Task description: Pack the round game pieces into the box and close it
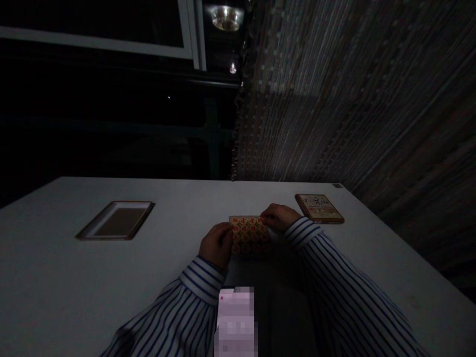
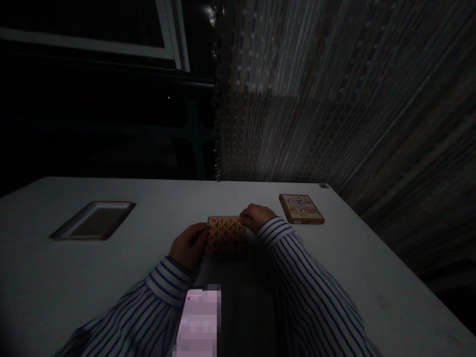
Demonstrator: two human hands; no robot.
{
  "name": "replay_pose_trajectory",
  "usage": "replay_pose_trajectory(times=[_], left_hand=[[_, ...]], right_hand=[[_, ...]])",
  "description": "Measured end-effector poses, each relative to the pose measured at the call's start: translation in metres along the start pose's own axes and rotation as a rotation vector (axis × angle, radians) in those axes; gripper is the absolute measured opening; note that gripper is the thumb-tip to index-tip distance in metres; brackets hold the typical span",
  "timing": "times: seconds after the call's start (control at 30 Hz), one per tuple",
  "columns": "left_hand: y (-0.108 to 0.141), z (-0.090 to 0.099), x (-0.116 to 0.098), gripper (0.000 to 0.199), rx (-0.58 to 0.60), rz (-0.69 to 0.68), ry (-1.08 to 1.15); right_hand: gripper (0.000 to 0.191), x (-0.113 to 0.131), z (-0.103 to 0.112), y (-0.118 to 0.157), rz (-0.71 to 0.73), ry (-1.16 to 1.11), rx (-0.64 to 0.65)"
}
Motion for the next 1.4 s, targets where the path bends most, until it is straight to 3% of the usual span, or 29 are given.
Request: replay_pose_trajectory(times=[1.1, 1.4], left_hand=[[0.000, 0.000, -0.002, 0.021, 0.005, 0.004, 0.015], [0.000, -0.001, -0.002, 0.021, 0.014, -0.005, -0.014]], right_hand=[[0.028, 0.001, 0.001, 0.001, -0.011, 0.015, 0.027], [0.028, 0.019, 0.009, 0.002, 0.042, 0.052, -0.117]])
Point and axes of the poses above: each hand's wrist, its own y-axis away from the middle knuckle, its own z-axis out of the back of the hand, x = y × z, the point moved 6 cm from there along -y, towards the middle knuckle
